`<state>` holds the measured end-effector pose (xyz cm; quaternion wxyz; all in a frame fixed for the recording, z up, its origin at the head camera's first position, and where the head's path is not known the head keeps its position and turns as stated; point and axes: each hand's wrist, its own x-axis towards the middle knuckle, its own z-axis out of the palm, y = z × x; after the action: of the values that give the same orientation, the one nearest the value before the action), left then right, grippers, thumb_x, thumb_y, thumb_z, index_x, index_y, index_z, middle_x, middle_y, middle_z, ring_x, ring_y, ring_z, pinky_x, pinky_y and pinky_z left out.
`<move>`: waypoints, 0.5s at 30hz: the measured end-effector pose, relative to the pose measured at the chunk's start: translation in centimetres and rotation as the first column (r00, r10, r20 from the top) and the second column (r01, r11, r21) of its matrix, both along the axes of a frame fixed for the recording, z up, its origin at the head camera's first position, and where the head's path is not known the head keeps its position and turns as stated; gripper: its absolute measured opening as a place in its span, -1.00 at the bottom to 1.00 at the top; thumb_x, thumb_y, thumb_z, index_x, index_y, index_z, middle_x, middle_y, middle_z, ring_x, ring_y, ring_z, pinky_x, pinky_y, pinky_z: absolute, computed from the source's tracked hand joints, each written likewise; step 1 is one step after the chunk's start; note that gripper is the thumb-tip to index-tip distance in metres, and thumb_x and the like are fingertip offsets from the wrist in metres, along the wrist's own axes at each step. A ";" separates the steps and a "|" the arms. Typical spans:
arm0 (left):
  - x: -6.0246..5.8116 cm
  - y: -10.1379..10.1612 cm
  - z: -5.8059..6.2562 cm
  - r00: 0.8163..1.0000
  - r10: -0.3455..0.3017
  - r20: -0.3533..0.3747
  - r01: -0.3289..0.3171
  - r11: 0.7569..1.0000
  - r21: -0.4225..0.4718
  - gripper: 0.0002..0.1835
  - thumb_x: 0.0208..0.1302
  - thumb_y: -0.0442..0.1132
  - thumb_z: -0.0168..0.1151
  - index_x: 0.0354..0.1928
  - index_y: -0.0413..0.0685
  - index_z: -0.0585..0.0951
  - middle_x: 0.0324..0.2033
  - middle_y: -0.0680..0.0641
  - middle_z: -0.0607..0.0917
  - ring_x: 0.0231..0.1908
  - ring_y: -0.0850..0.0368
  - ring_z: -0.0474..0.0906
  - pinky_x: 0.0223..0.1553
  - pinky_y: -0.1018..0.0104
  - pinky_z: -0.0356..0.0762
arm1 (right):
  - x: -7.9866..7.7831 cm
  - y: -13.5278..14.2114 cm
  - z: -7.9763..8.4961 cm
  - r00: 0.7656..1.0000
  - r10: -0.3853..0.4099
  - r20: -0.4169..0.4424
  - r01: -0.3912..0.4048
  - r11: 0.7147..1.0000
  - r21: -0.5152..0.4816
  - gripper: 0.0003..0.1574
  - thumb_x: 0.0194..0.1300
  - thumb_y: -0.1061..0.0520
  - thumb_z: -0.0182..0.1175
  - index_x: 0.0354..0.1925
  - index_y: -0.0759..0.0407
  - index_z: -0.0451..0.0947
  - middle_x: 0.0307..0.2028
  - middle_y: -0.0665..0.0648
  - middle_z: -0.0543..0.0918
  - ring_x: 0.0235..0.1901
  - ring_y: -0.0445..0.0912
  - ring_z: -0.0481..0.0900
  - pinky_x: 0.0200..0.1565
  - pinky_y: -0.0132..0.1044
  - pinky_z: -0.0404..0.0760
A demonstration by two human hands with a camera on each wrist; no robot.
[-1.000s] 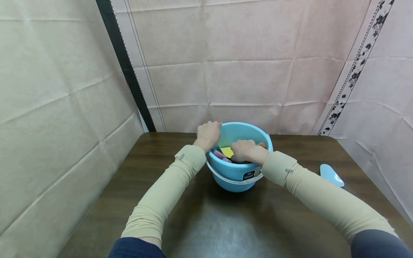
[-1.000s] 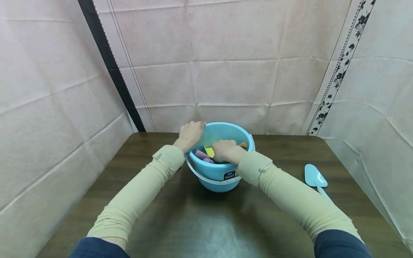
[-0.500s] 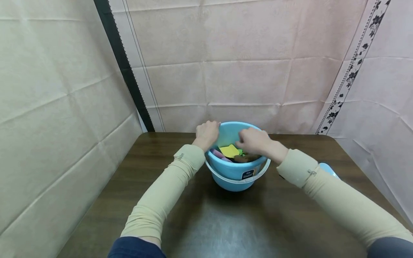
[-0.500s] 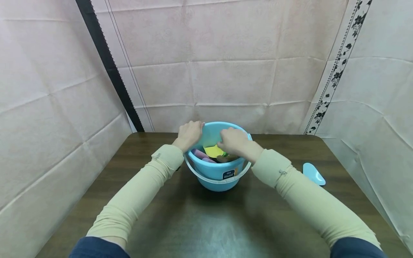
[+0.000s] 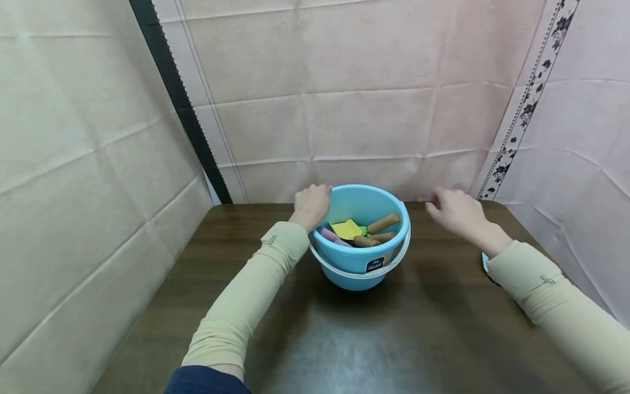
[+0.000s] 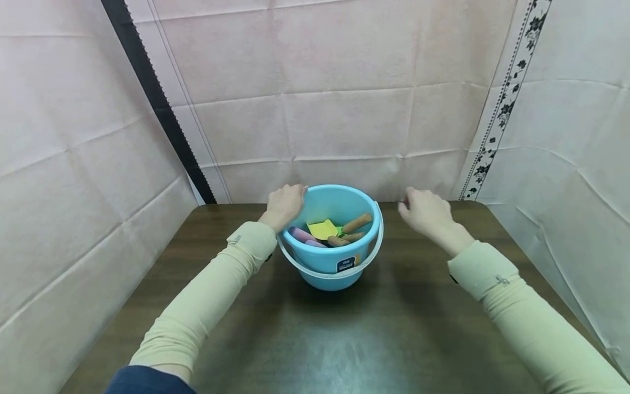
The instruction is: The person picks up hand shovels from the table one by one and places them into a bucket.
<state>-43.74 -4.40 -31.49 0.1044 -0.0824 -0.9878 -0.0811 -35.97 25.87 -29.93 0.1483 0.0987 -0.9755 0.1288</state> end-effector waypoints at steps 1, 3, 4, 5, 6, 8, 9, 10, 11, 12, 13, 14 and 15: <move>0.0 0.0 0.0 1.000 0.001 0.004 -0.001 1.000 0.002 -0.51 0.56 0.02 -0.29 -0.42 -0.04 0.52 -0.63 -0.04 0.37 -0.53 0.04 0.50 -0.49 0.21 0.41 | 0.1 0.9 -0.4 0.999 -0.012 0.040 0.011 1.000 0.005 -0.69 0.33 0.01 0.03 -0.20 0.25 0.49 -0.37 0.27 0.63 -0.46 0.13 0.57 -0.56 0.03 0.41; 0.0 -0.1 -0.1 1.000 0.004 0.011 -0.004 1.000 0.000 -0.51 0.56 0.03 -0.30 -0.41 -0.03 0.51 -0.63 -0.04 0.37 -0.53 0.04 0.49 -0.50 0.21 0.39 | 0.4 2.7 -1.2 0.990 -0.042 0.137 0.039 0.999 0.022 -0.62 0.35 0.00 0.02 -0.13 0.31 0.46 -0.28 0.33 0.62 -0.42 0.17 0.57 -0.54 0.04 0.43; 0.0 -0.1 -0.1 1.000 0.005 0.013 -0.005 1.000 0.000 -0.51 0.56 0.03 -0.31 -0.41 -0.03 0.51 -0.63 -0.04 0.37 -0.54 0.04 0.49 -0.51 0.22 0.39 | 0.5 3.5 -1.6 0.981 -0.059 0.184 0.054 0.998 0.031 -0.59 0.35 -0.01 0.02 -0.10 0.33 0.45 -0.24 0.36 0.61 -0.38 0.19 0.58 -0.52 0.04 0.43; 0.0 -0.1 -0.1 1.000 0.007 0.014 -0.007 1.000 -0.001 -0.51 0.56 0.03 -0.31 -0.41 -0.03 0.51 -0.63 -0.04 0.36 -0.54 0.04 0.49 -0.51 0.22 0.38 | 0.7 4.3 -2.1 0.970 -0.076 0.229 0.068 0.997 0.042 -0.56 0.35 -0.02 0.02 -0.07 0.35 0.43 -0.20 0.39 0.60 -0.35 0.22 0.58 -0.51 0.05 0.43; 0.0 -0.1 -0.1 1.000 0.008 0.013 -0.008 1.000 -0.003 -0.51 0.56 0.03 -0.31 -0.40 -0.03 0.51 -0.62 -0.04 0.36 -0.54 0.05 0.49 -0.51 0.23 0.38 | 0.9 5.1 -2.5 0.958 -0.093 0.271 0.081 0.995 0.056 -0.52 0.35 -0.03 0.02 -0.04 0.38 0.42 -0.17 0.42 0.58 -0.31 0.26 0.57 -0.49 0.07 0.43; -0.1 -0.1 -0.1 1.000 0.008 0.011 -0.008 1.000 -0.008 -0.50 0.56 0.03 -0.32 -0.40 -0.03 0.52 -0.62 -0.04 0.36 -0.54 0.05 0.48 -0.51 0.23 0.37 | 1.3 6.7 -3.4 0.929 -0.133 0.345 0.110 0.990 0.087 -0.48 0.35 -0.04 0.04 -0.03 0.43 0.41 -0.15 0.47 0.55 -0.28 0.32 0.56 -0.47 0.10 0.43; -0.1 -0.1 -0.1 1.000 0.006 0.010 -0.006 1.000 -0.007 -0.50 0.56 0.03 -0.32 -0.39 -0.03 0.53 -0.62 -0.04 0.36 -0.54 0.05 0.48 -0.51 0.23 0.37 | 1.5 7.4 -3.9 0.914 -0.154 0.375 0.125 0.987 0.101 -0.46 0.34 -0.04 0.06 -0.04 0.45 0.41 -0.15 0.50 0.54 -0.27 0.36 0.55 -0.45 0.11 0.43; -0.1 0.0 -0.1 1.000 0.004 0.011 -0.004 1.000 -0.007 -0.50 0.56 0.03 -0.32 -0.38 -0.03 0.54 -0.62 -0.04 0.35 -0.54 0.05 0.48 -0.51 0.23 0.37 | 1.8 8.2 -4.4 0.896 -0.172 0.410 0.136 0.984 0.116 -0.43 0.33 -0.05 0.08 -0.03 0.48 0.40 -0.14 0.53 0.53 -0.25 0.39 0.54 -0.44 0.12 0.43; -0.1 0.0 -0.1 1.000 0.003 0.011 -0.003 1.000 -0.007 -0.51 0.56 0.03 -0.32 -0.35 -0.03 0.55 -0.62 -0.04 0.35 -0.54 0.05 0.48 -0.51 0.23 0.37 | 2.0 8.9 -4.9 0.878 -0.188 0.440 0.145 0.981 0.130 -0.42 0.32 -0.05 0.10 -0.04 0.50 0.41 -0.15 0.56 0.52 -0.26 0.41 0.53 -0.43 0.14 0.42; -0.1 0.0 -0.1 1.000 0.004 0.013 -0.004 1.000 -0.004 -0.51 0.56 0.03 -0.31 -0.32 -0.03 0.57 -0.62 -0.04 0.36 -0.53 0.05 0.48 -0.51 0.23 0.37 | 2.2 9.5 -5.4 0.862 -0.204 0.464 0.153 0.977 0.146 -0.40 0.31 -0.05 0.11 -0.05 0.52 0.41 -0.16 0.58 0.51 -0.27 0.42 0.53 -0.42 0.14 0.42; -0.1 0.0 -0.1 1.000 0.004 0.016 -0.004 1.000 -0.002 -0.51 0.56 0.03 -0.31 -0.29 -0.04 0.58 -0.62 -0.04 0.36 -0.53 0.05 0.49 -0.51 0.23 0.37 | 2.3 10.0 -5.9 0.845 -0.217 0.488 0.157 0.974 0.161 -0.39 0.30 -0.05 0.11 -0.05 0.53 0.42 -0.16 0.60 0.50 -0.27 0.42 0.52 -0.41 0.15 0.42; -0.1 0.0 -0.1 1.000 0.005 0.020 -0.004 1.000 -0.003 -0.51 0.56 0.03 -0.31 -0.27 -0.03 0.59 -0.62 -0.04 0.36 -0.52 0.04 0.49 -0.50 0.23 0.38 | 2.5 10.6 -6.3 0.829 -0.227 0.511 0.161 0.972 0.171 -0.39 0.28 -0.04 0.12 -0.07 0.55 0.42 -0.18 0.59 0.50 -0.29 0.40 0.52 -0.41 0.16 0.42; -0.1 0.0 -0.1 1.000 0.005 0.024 -0.005 1.000 -0.003 -0.51 0.56 0.03 -0.31 -0.25 -0.03 0.59 -0.61 -0.04 0.36 -0.52 0.04 0.49 -0.50 0.22 0.38 | 2.6 11.0 -6.8 0.816 -0.239 0.527 0.169 0.969 0.179 -0.36 0.27 -0.04 0.13 -0.06 0.56 0.41 -0.18 0.60 0.50 -0.29 0.39 0.52 -0.39 0.17 0.42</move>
<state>-43.83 -4.36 -31.63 0.0928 -0.0791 -0.9893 -0.0805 -33.36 36.87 -36.75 -0.1284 -0.0381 -0.9882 0.0739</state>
